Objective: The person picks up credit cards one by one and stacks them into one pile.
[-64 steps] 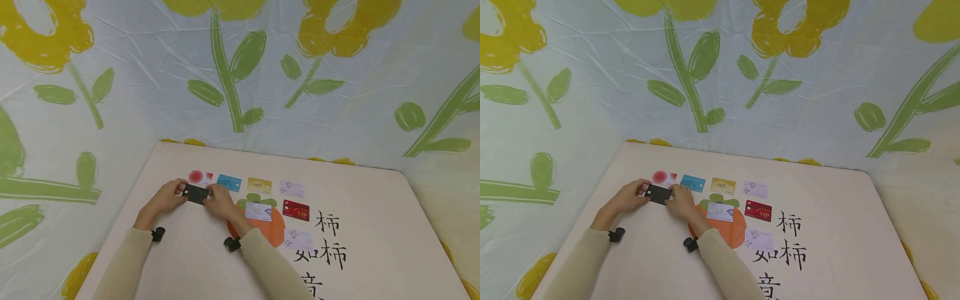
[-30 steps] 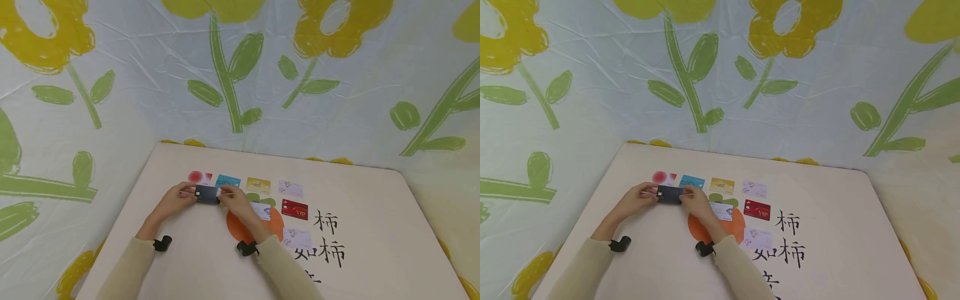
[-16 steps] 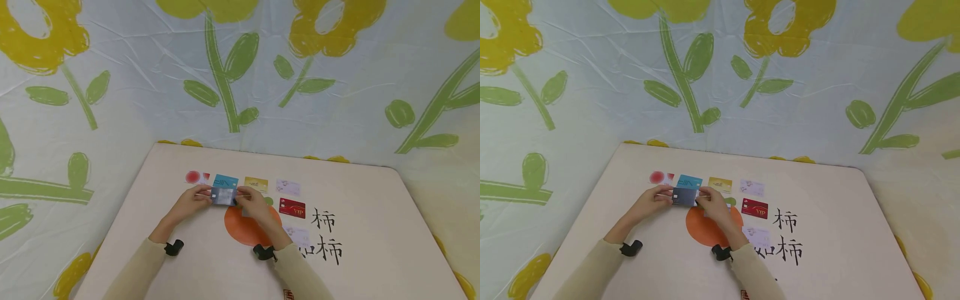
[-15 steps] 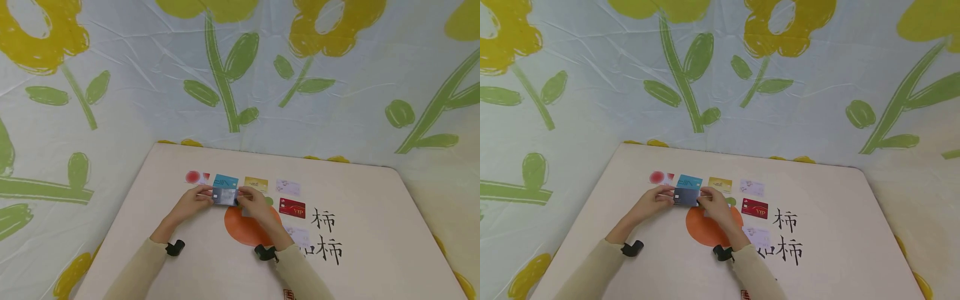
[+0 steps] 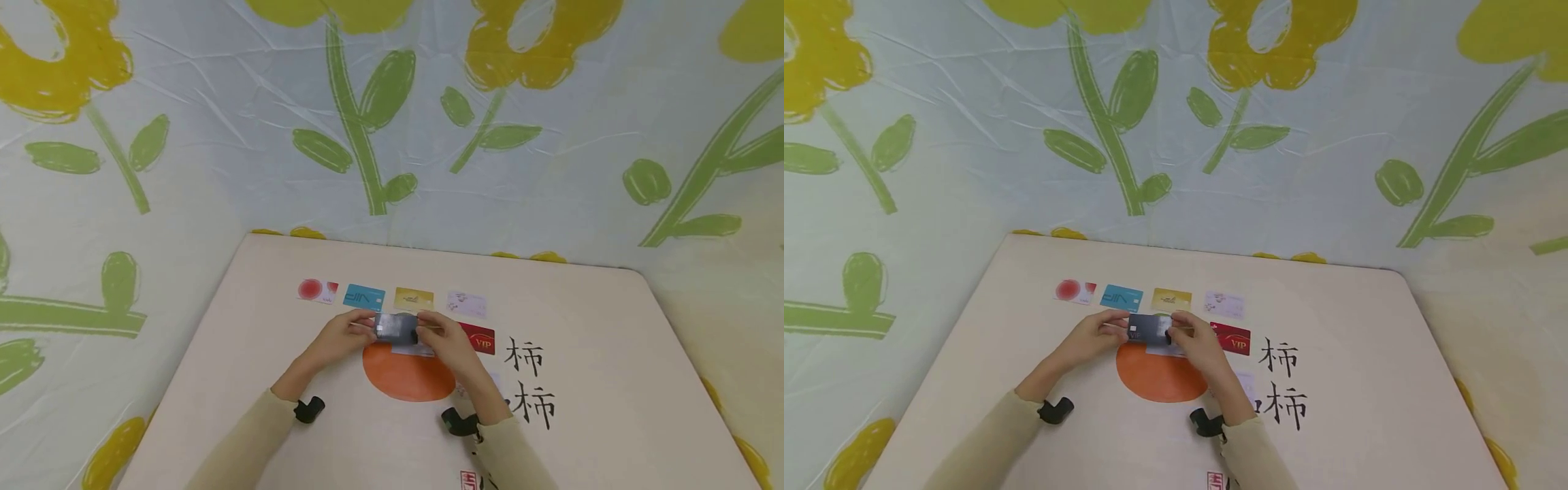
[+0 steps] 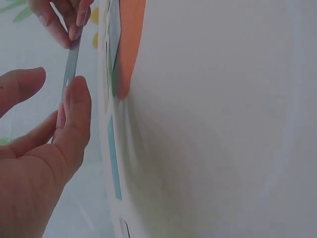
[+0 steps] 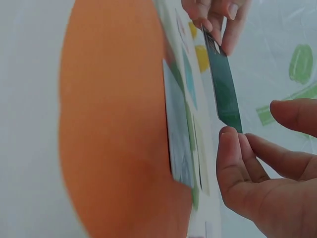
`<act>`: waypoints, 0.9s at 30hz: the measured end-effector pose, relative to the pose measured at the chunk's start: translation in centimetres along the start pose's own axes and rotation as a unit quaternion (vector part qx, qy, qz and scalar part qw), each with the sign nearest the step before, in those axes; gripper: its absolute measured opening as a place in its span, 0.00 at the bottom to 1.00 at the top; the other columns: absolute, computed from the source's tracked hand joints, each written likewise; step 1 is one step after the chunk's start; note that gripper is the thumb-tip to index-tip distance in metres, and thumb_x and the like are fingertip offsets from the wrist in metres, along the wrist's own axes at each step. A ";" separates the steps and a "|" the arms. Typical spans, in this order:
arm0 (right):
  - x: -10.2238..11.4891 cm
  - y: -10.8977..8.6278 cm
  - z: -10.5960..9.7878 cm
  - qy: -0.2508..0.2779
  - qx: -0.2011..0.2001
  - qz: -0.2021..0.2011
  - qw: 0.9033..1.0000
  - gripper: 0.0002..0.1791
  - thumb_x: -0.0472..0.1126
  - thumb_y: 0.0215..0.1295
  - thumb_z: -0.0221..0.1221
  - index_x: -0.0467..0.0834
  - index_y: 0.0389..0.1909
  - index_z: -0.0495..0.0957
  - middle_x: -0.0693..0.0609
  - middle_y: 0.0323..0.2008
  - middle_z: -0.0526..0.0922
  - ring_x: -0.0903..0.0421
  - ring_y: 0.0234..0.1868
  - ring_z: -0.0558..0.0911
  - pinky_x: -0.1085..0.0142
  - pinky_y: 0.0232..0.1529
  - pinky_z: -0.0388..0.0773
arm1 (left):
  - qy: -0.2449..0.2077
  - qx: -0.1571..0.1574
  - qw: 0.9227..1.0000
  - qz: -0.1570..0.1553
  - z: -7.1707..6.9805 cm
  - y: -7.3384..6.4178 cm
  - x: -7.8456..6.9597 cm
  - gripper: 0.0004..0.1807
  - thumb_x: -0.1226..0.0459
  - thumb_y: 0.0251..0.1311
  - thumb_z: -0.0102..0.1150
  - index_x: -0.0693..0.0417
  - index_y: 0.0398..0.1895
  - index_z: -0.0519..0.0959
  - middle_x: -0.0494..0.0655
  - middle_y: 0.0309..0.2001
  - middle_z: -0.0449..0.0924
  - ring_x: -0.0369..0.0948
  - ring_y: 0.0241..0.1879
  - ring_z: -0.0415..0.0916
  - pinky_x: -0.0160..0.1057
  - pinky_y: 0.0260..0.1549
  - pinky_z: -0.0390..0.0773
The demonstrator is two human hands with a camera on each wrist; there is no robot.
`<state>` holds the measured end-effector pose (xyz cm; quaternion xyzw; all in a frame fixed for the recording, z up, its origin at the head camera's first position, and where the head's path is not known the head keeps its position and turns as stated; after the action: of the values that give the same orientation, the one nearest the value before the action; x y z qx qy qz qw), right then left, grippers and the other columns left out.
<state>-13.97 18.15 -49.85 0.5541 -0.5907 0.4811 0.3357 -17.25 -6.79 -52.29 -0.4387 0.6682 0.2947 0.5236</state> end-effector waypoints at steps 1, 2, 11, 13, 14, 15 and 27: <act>-0.1 -0.2 -0.2 -0.005 -0.001 -0.002 1.000 0.21 0.39 0.72 0.59 0.40 0.64 0.75 0.43 0.56 0.80 0.45 0.52 0.81 0.52 0.54 0.78 | 0.000 0.003 1.000 -0.002 0.3 0.1 0.0 0.25 0.66 0.62 0.64 0.63 0.63 0.74 0.51 0.50 0.81 0.45 0.48 0.82 0.41 0.47 0.81; -0.3 -0.3 -0.4 -0.009 -0.001 -0.003 1.000 0.21 0.39 0.72 0.58 0.39 0.64 0.75 0.42 0.56 0.80 0.45 0.53 0.81 0.52 0.54 0.78 | 0.003 0.007 1.000 -0.006 0.6 0.2 -0.1 0.25 0.66 0.62 0.64 0.62 0.63 0.75 0.50 0.50 0.81 0.45 0.49 0.82 0.41 0.47 0.81; -1.2 -1.1 -1.8 -0.018 -0.003 0.011 1.000 0.20 0.40 0.73 0.59 0.38 0.62 0.76 0.42 0.54 0.79 0.46 0.53 0.79 0.53 0.56 0.76 | 0.030 0.037 0.999 -0.012 2.3 0.9 -0.4 0.25 0.65 0.63 0.65 0.62 0.63 0.74 0.49 0.50 0.81 0.43 0.46 0.82 0.42 0.48 0.80; -1.2 -1.2 -1.9 -0.022 -0.006 0.017 1.000 0.20 0.40 0.73 0.59 0.39 0.62 0.76 0.43 0.53 0.80 0.47 0.53 0.79 0.54 0.55 0.76 | 0.033 0.046 0.998 -0.010 2.6 1.0 -0.4 0.25 0.65 0.63 0.64 0.64 0.63 0.74 0.49 0.50 0.81 0.43 0.45 0.82 0.42 0.48 0.80; -1.3 -1.2 -2.0 -0.026 -0.007 0.018 0.999 0.20 0.40 0.73 0.58 0.39 0.63 0.76 0.43 0.53 0.80 0.47 0.53 0.79 0.55 0.55 0.76 | 0.036 0.050 0.998 -0.011 2.6 1.1 -0.4 0.26 0.65 0.63 0.64 0.64 0.63 0.74 0.49 0.49 0.81 0.42 0.45 0.81 0.42 0.47 0.80; -1.3 -1.2 -2.0 -0.030 -0.007 0.020 0.999 0.20 0.40 0.73 0.58 0.39 0.63 0.76 0.43 0.53 0.80 0.47 0.53 0.78 0.55 0.55 0.76 | 0.039 0.053 0.998 -0.011 2.7 1.1 -0.4 0.26 0.65 0.63 0.64 0.64 0.63 0.74 0.48 0.50 0.81 0.42 0.45 0.81 0.41 0.47 0.80; -1.5 -1.0 -2.1 -0.070 -0.010 0.036 0.997 0.19 0.39 0.73 0.58 0.38 0.61 0.77 0.45 0.50 0.81 0.48 0.49 0.78 0.55 0.52 0.78 | 0.082 0.060 0.995 -0.018 3.4 1.7 -0.9 0.24 0.64 0.62 0.64 0.66 0.60 0.76 0.47 0.47 0.81 0.43 0.45 0.80 0.42 0.48 0.80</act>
<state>-13.07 20.68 -50.41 0.5612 -0.6376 0.4465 0.2813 -17.27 -2.89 -52.47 -0.4416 0.7173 0.2076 0.4974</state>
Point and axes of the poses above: each hand's wrist, its own y-axis towards the middle knuckle, its own z-axis out of the palm, x = y × z, the point moved 1 cm from there along y, towards the middle knuckle
